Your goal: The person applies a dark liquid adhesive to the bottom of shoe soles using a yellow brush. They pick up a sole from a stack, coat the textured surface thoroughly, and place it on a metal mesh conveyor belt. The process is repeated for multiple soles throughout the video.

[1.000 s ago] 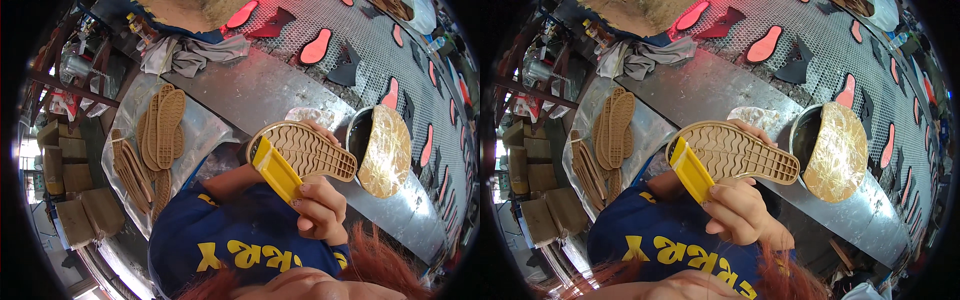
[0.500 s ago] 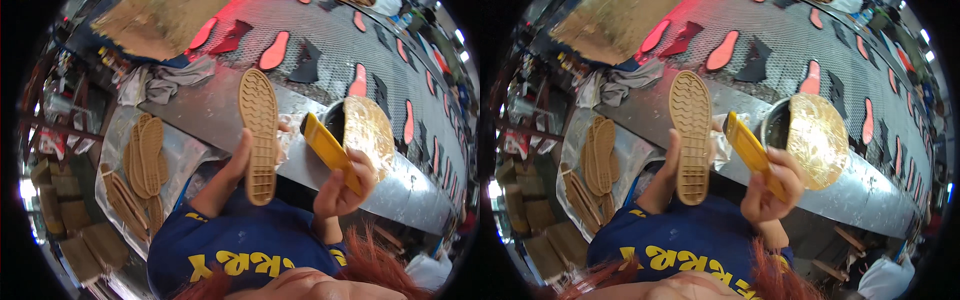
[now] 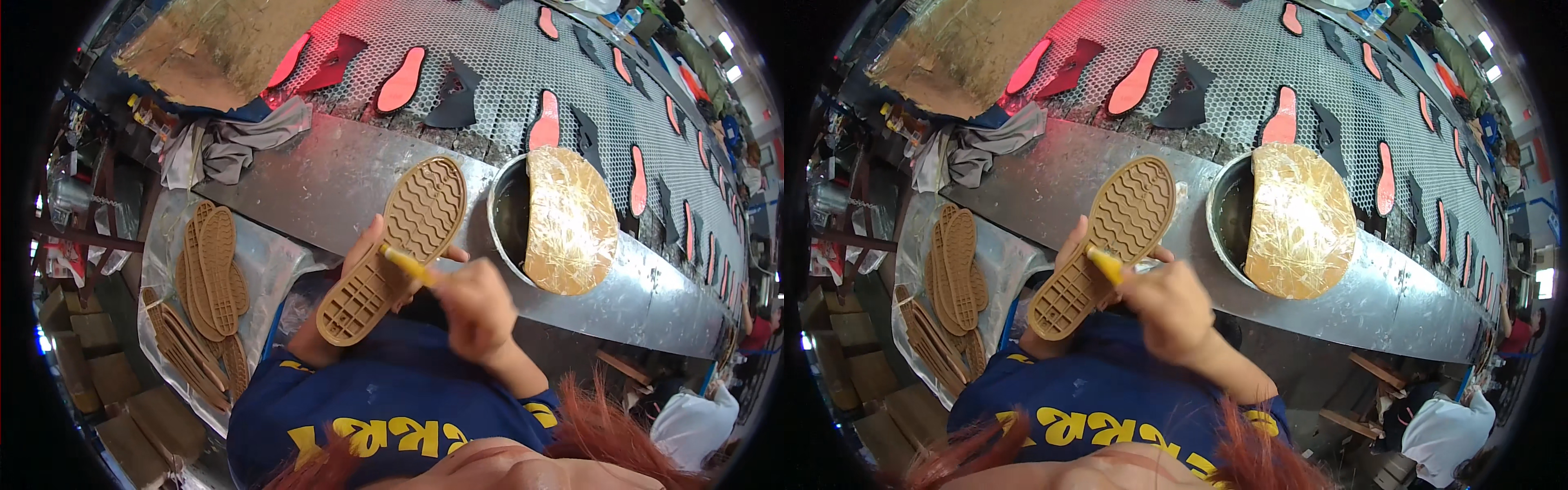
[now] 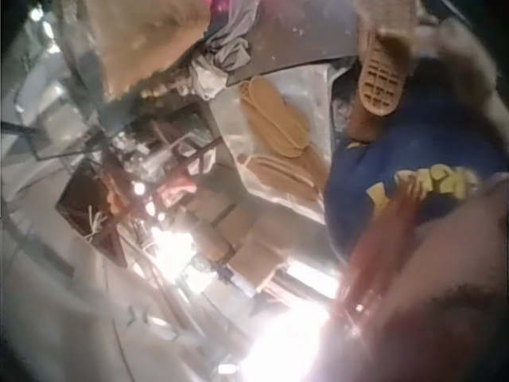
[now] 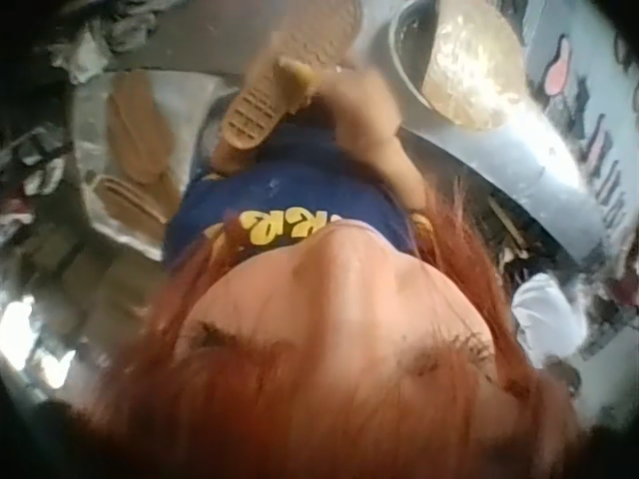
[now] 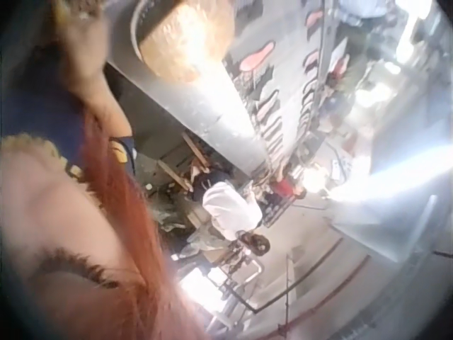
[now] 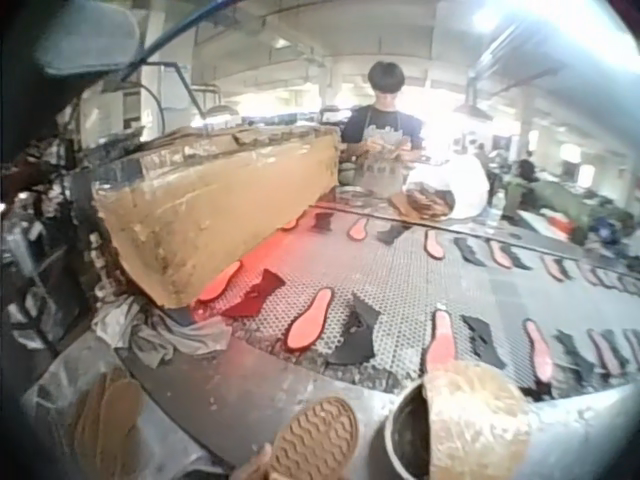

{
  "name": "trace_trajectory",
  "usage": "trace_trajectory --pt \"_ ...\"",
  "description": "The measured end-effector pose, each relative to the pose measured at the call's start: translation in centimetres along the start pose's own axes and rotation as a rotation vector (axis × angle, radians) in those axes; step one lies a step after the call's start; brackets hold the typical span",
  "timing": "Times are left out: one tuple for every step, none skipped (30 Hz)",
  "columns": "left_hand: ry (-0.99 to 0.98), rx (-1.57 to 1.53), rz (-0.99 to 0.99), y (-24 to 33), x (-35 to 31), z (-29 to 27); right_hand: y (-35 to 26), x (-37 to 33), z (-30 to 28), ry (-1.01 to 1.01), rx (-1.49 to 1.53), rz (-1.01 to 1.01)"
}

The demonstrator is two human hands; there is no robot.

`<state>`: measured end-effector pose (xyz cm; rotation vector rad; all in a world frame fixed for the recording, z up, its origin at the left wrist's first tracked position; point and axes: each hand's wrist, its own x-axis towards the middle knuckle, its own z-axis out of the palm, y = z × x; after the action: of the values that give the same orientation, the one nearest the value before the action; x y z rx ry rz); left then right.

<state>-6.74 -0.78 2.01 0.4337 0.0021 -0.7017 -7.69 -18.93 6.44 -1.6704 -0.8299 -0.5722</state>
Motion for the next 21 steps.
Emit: trace_trajectory --pt "-0.043 -0.024 0.015 -0.1 -0.1 0.6 1.1 0.2 -0.6 0.036 -0.013 0.024" --pt "-0.088 -0.050 0.023 -0.1 0.0 1.1 2.2 0.5 -1.2 0.075 -0.029 0.052" --pt "-0.133 -0.077 0.029 -0.1 0.0 1.8 3.0 1.1 -1.7 0.151 -0.159 0.142" --pt "-0.097 -0.060 0.031 -0.1 0.0 2.5 3.4 1.4 -1.7 0.172 -0.195 0.173" --pt "-0.062 -0.042 0.033 -0.1 0.1 2.7 3.5 1.4 -1.7 0.192 -0.232 0.204" --pt "-0.095 -0.025 0.030 -0.2 0.2 2.7 3.0 1.3 -1.5 0.141 -0.331 0.074" --pt "-0.049 -0.040 0.074 -0.3 0.4 2.7 2.2 1.0 -0.8 0.093 -0.416 -0.061" --pt "0.001 -0.056 0.118 -0.6 0.7 2.6 0.7 0.4 -0.2 0.060 -0.293 -0.025" --pt "0.050 -0.072 0.163 -0.6 1.0 2.4 -0.7 -0.2 0.4 0.025 -0.198 -0.022" --pt "-0.018 -0.074 0.194 -0.3 1.3 2.2 -1.2 -0.6 0.8 -0.012 -0.065 -0.053" --pt "-0.026 -0.096 0.182 0.0 1.5 2.0 -1.5 -0.9 1.0 -0.049 0.069 -0.084" --pt "-0.034 -0.119 0.171 0.3 1.5 1.9 -1.4 -0.5 0.6 -0.134 0.085 -0.060" --pt "-0.048 -0.143 0.174 0.1 1.6 1.6 -0.4 -0.8 0.1 -0.102 0.122 -0.006" --pt "-0.054 -0.115 0.175 -0.2 1.6 1.5 1.1 -1.1 -0.2 -0.007 0.069 0.062" --pt "-0.078 -0.082 0.154 -0.5 1.4 1.0 2.4 -1.1 -0.5 0.086 0.016 0.130" --pt "-0.103 -0.046 0.136 -0.5 1.3 0.8 2.8 -0.5 -0.8 0.179 -0.010 0.219" --pt "-0.132 -0.031 0.143 -0.3 1.3 1.4 3.1 -0.2 -0.9 0.271 -0.035 0.309" --pt "-0.074 -0.024 0.140 -0.2 1.1 1.3 3.5 -0.5 -0.9 0.225 -0.189 0.223" --pt "-0.017 -0.025 0.140 -0.3 1.1 0.9 2.9 -0.3 -0.9 0.157 -0.173 0.126" --pt "0.009 -0.071 0.155 -0.2 0.7 0.4 1.9 -0.1 -0.4 0.086 -0.138 0.036" --pt "0.021 -0.111 0.163 -0.4 0.8 0.4 1.1 -0.3 0.3 0.016 -0.100 -0.055"
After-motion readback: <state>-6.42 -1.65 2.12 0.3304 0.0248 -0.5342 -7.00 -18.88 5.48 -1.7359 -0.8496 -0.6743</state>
